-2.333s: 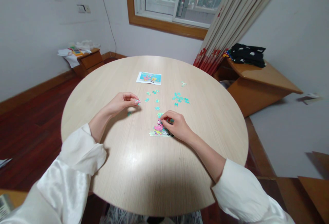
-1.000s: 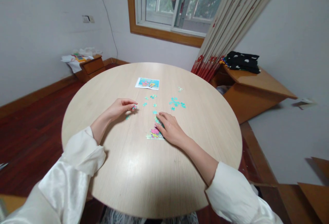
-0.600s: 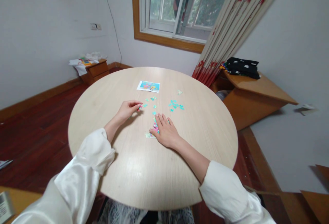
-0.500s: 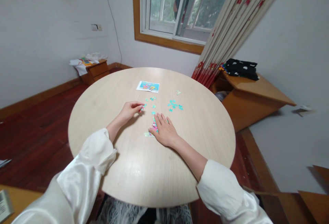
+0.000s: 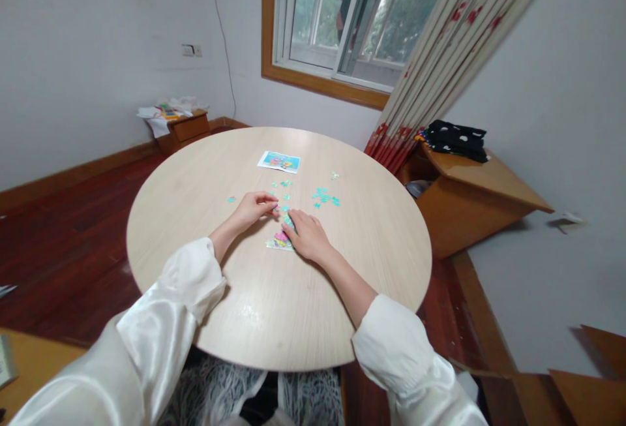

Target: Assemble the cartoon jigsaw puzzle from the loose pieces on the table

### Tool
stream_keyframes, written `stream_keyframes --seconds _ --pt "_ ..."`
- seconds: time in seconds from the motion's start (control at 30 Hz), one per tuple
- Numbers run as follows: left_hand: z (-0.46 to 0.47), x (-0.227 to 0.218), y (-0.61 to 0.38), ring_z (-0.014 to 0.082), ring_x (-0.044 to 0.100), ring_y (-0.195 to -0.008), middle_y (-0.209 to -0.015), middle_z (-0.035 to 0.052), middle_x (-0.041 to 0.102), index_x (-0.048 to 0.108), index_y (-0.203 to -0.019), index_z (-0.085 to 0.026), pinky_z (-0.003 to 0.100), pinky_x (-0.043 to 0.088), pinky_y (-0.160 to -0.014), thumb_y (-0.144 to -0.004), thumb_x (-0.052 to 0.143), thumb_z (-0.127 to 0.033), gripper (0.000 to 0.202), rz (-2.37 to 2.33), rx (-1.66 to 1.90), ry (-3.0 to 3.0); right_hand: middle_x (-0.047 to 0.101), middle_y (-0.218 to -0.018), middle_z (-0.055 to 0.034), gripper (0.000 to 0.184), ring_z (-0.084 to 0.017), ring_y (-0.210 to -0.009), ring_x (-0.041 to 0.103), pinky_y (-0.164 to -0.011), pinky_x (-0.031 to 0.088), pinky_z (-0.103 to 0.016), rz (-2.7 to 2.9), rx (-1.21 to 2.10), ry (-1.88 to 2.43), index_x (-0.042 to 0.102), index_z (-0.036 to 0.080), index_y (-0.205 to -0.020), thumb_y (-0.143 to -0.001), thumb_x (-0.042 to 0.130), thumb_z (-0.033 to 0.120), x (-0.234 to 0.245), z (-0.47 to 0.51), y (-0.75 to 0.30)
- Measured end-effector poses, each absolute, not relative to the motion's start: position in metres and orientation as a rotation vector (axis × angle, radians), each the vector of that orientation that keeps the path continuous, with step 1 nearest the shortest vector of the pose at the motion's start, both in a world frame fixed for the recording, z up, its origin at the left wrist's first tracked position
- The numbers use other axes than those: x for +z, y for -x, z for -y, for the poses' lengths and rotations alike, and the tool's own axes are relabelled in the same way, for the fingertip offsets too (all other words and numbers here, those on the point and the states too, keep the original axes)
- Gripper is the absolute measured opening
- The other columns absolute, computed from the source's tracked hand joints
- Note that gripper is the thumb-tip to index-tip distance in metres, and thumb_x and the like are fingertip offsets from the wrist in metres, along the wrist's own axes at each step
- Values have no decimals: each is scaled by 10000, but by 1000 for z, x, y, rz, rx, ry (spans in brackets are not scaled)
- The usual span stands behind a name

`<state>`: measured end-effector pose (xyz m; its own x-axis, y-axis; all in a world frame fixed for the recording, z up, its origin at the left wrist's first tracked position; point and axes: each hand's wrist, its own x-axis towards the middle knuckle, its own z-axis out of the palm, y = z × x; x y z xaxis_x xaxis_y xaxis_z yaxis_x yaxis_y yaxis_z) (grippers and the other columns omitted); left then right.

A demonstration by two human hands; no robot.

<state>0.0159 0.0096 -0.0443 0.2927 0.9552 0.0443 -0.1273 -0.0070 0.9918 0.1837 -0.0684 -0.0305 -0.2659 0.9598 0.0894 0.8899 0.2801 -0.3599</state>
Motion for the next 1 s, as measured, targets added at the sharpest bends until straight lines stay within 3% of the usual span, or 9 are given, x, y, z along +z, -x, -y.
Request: stream_keyframes --seconds 0.43,0.63,0.8,1.0 --pt "-14 -47 -9 149 655 -670 -710 57 708 672 -869 -101 329 489 -783 -590 741 -124 289 -864 972 -1228 576 -1343 -90 388 -221 -1240 506 -1055 327 -387 2191 321 1666 530 166 -1303 -974 347 262 -36 57 -191" --pt "-18 -45 -10 164 661 -695 -717 74 721 682 -916 -88 339 488 -794 -608 734 -128 315 -850 914 -1281 628 -1280 -62 377 -199 -1197 542 -1038 354 -366 2126 355 1656 591 196 -1249 -959 352 233 -38 53 -196" --pt "-25 -45 -10 159 667 -686 -704 73 717 675 -950 -77 332 492 -790 -652 723 -113 305 -818 844 -1274 721 -1074 -84 326 -205 -1039 631 -944 427 -337 1998 440 1587 704 167 -1017 -934 396 232 -40 37 -203" --pt "-29 -48 -11 151 653 -647 -652 58 693 659 -988 -66 327 493 -756 -719 710 -152 287 -820 829 -1240 732 -781 -74 319 -174 -789 679 -832 484 -322 1609 791 1411 689 127 -859 -900 396 246 -54 5 -219"
